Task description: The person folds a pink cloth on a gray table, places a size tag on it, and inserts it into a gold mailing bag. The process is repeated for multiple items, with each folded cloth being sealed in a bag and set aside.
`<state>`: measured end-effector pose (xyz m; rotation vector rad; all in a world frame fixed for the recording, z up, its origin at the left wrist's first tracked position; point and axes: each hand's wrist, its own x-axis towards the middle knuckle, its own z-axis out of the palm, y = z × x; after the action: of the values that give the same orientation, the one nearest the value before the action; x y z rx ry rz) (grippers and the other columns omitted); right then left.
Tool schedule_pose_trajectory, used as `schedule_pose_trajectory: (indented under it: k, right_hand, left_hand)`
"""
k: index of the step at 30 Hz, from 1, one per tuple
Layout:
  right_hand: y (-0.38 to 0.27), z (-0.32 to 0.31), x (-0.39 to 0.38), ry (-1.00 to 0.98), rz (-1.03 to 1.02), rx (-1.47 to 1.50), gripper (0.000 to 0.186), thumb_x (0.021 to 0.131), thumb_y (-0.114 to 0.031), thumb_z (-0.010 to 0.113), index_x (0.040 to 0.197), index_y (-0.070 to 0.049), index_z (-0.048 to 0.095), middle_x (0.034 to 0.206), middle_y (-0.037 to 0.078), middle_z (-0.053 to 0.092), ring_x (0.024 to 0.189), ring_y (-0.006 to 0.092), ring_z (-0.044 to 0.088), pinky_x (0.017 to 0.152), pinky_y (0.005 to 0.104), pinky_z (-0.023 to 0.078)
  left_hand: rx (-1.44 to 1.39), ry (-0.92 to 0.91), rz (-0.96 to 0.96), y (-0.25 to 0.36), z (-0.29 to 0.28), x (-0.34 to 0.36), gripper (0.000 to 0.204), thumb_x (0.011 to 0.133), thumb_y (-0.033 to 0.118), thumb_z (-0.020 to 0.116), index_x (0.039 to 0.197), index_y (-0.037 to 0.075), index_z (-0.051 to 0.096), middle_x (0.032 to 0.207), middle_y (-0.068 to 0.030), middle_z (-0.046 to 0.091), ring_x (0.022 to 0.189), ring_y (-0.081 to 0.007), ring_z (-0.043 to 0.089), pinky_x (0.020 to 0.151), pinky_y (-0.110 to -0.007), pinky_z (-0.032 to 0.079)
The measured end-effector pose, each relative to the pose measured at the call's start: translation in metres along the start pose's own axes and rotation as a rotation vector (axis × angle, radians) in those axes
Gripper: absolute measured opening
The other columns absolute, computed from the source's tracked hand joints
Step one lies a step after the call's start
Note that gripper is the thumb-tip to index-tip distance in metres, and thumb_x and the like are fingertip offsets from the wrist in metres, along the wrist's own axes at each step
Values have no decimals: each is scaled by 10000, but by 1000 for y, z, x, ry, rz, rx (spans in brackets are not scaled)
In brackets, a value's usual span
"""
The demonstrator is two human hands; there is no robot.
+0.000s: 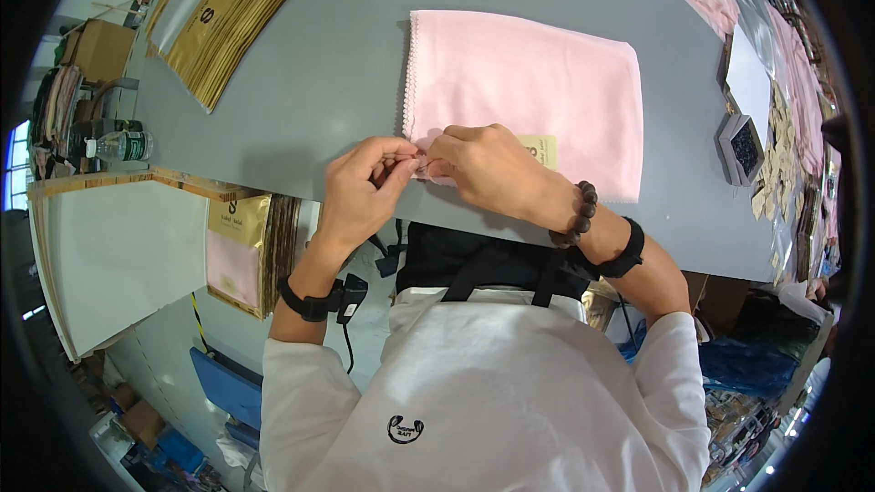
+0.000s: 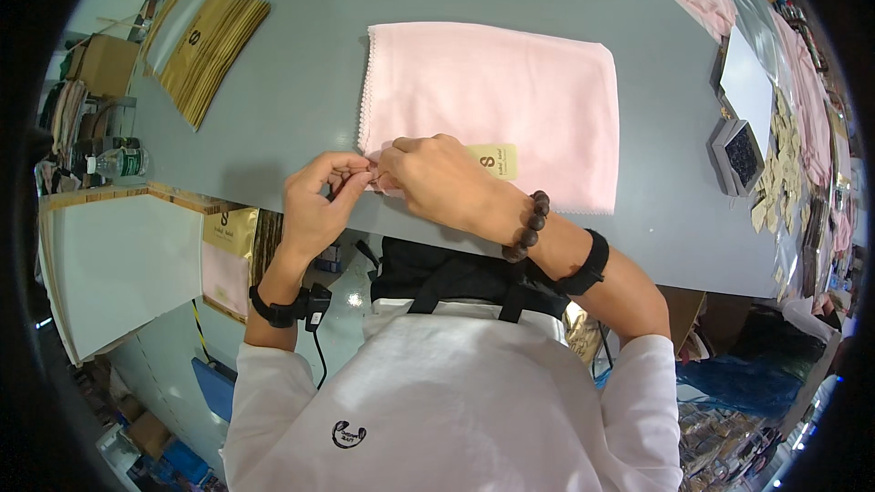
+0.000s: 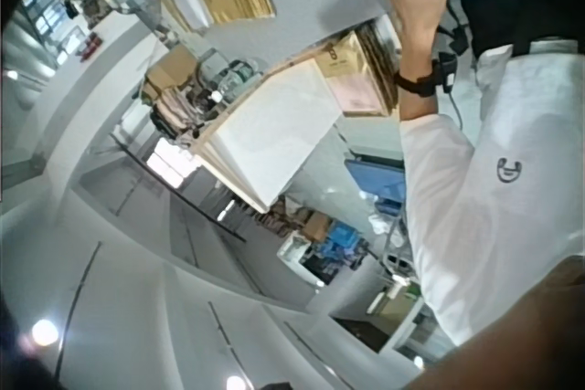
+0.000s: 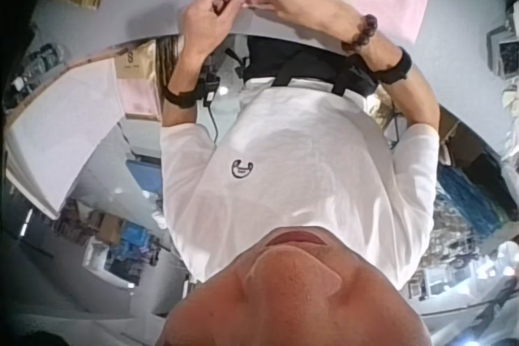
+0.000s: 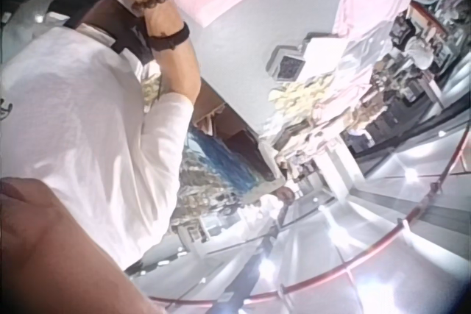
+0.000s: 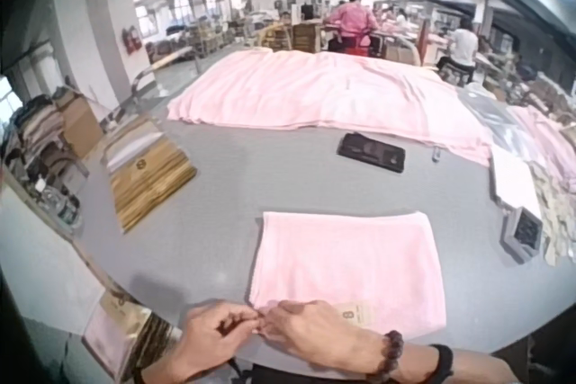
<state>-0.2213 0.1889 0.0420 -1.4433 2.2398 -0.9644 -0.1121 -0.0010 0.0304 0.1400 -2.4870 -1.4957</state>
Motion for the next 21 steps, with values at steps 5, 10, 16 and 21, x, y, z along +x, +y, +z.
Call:
schedule_pose_trajectory:
  k: [5, 10, 16, 21]
  right_hand:
    - [1, 3, -3, 55, 10, 27, 177, 929, -164, 714, 1067, -56, 732, 952, 126, 728, 799, 346, 707, 702, 434, 564]
    - [-2, 7, -12, 192, 16, 202, 175, 948, -180, 715, 1065, -51, 729, 926, 111, 729, 765, 310, 713, 644, 417, 568]
    - [0, 21, -18, 366, -170, -118, 163, 890, -116, 732, 1040, -54, 729, 930, 68, 738, 750, 245, 719, 552, 354, 563]
    - [4, 26, -18, 404, -205, -100, 197, 852, -81, 734, 1047, -57, 733, 928, 57, 733, 754, 226, 716, 540, 344, 564]
  left_hand:
    - [-62, -79, -67, -1, -5, -7, 90, 902, 29, 760, 991, 24, 753, 824, -30, 726, 644, -58, 610, 590, -223, 490]
    - [-270, -98, -271, -1, -2, -7, 100, 931, 54, 739, 996, -21, 747, 826, -31, 732, 626, -52, 598, 570, -210, 476]
    - [-464, -200, -618, 2, -9, -1, 128, 942, 99, 718, 982, -18, 746, 809, -54, 724, 607, -54, 592, 515, -194, 434]
    - [-488, -233, -660, 6, -12, 2, 138, 931, 114, 720, 978, -13, 748, 823, -60, 725, 609, -60, 593, 506, -184, 420]
